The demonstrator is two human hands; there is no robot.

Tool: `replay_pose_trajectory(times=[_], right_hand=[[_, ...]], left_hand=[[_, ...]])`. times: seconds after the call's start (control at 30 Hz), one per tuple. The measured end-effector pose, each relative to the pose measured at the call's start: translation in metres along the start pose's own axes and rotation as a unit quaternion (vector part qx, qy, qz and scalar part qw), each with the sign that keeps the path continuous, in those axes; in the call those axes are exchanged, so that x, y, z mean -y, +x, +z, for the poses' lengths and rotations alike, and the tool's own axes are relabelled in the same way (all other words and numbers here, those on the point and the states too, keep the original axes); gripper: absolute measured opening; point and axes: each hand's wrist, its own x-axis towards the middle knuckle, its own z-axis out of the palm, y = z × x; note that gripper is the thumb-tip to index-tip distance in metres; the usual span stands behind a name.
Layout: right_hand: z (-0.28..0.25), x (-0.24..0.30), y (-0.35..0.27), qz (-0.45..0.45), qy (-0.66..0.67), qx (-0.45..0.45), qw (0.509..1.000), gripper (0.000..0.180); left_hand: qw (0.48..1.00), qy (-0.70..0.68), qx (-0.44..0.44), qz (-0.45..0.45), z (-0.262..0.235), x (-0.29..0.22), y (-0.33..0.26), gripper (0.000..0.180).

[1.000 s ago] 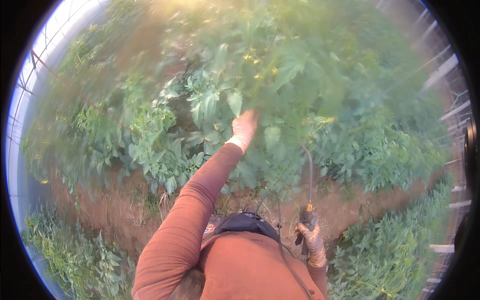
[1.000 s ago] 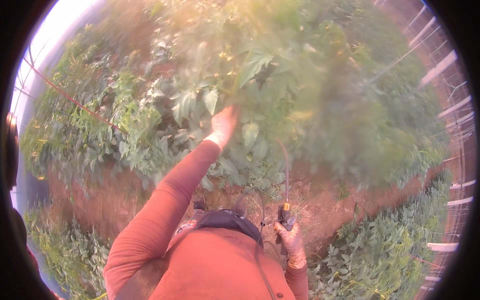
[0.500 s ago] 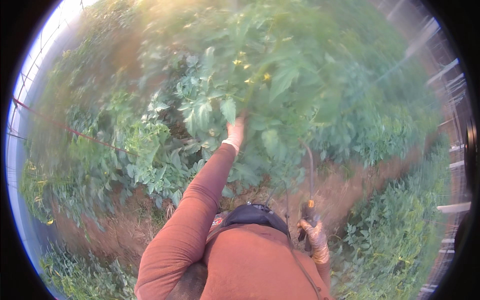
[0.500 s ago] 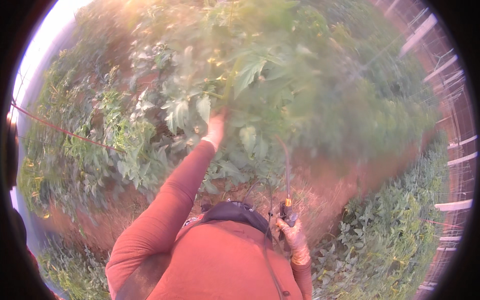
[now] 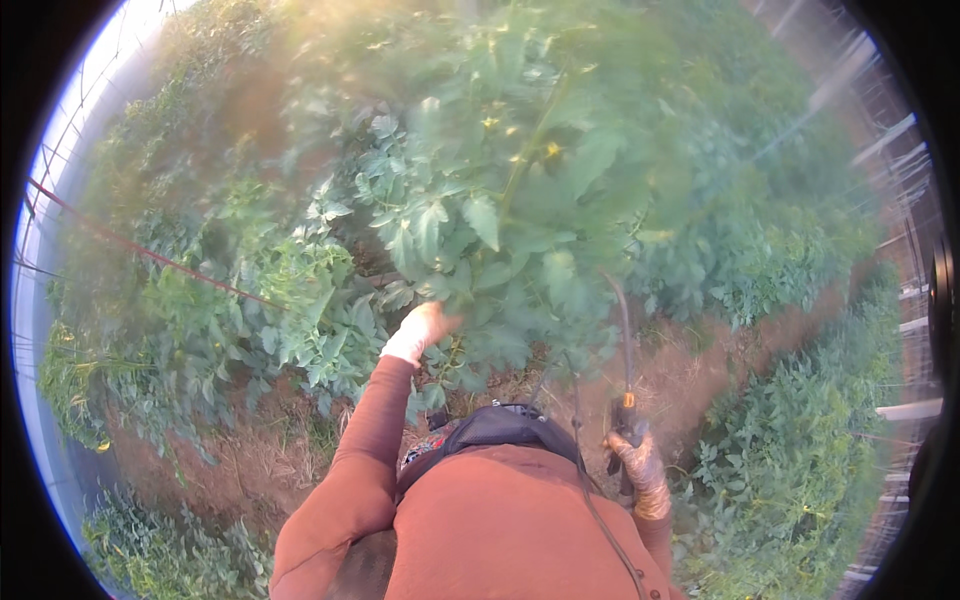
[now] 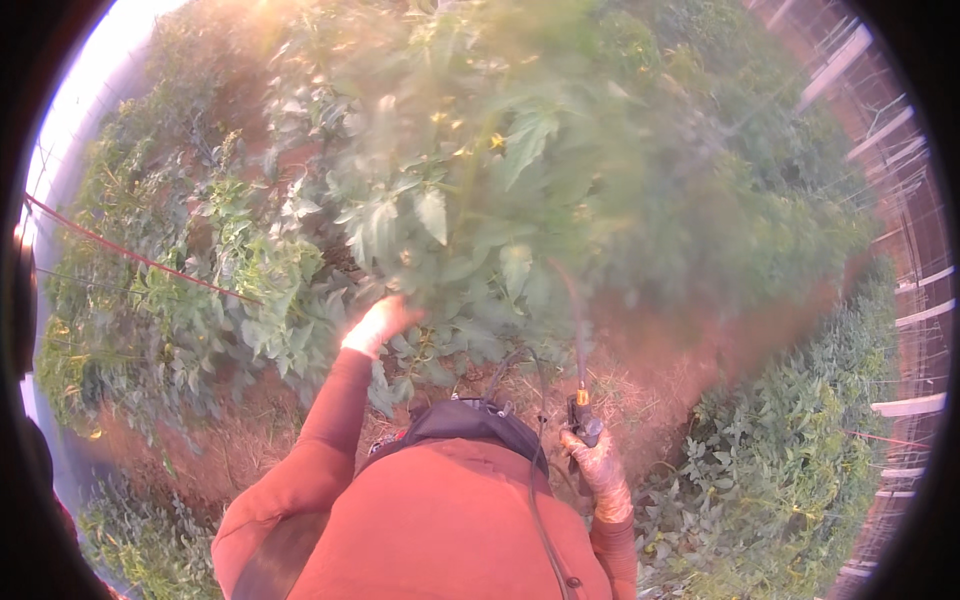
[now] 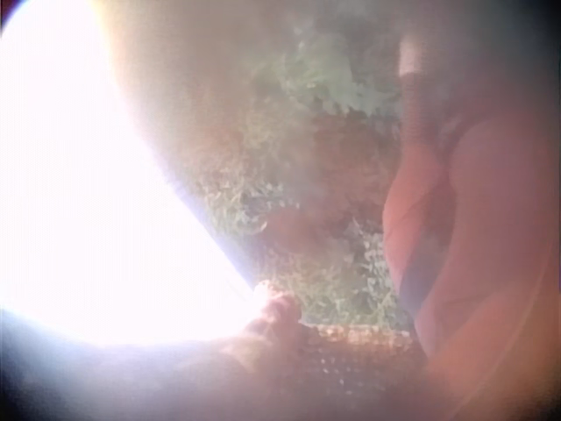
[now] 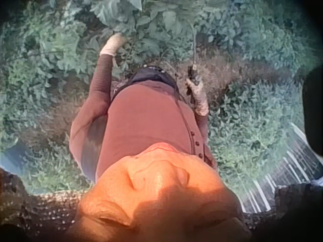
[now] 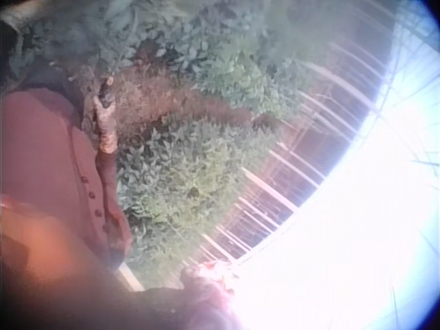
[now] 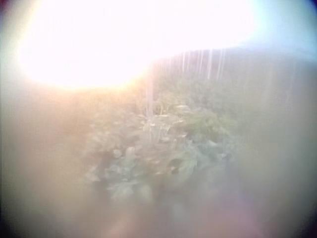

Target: The person sprays tomato plants with a handheld wand sprayer inside a greenhouse. They move along a row, directing the spray at the foliage while occasionally using the other hand to lift or adjust the plants.

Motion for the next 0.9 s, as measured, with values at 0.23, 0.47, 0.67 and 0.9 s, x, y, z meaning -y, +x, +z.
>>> replay_pose_trajectory(times=[0.23, 0.47, 0.67, 0.9], right_hand=[[0.023, 0.055, -0.006, -0.020, -0.164, -0.027, 0.986, 0.027], [0.062, 0.142, 0.004, -0.211, -0.277, -0.034, 0.937, 0.045], [0.089, 0.186, 0.033, -0.285, -0.321, -0.056, 0.901, 0.050], [0.101, 0.200, 0.049, -0.217, -0.287, -0.042, 0.932, 0.046]], left_hand=[[0.873, -0.153, -0.433, 0.163, -0.082, -0.031, -0.040, 0.042], [0.908, -0.262, -0.291, 0.152, -0.076, -0.025, 0.010, 0.044], [0.899, -0.272, -0.313, 0.142, -0.051, -0.010, 0.017, 0.041], [0.877, -0.356, -0.280, 0.158, -0.048, -0.005, 0.018, 0.045]])
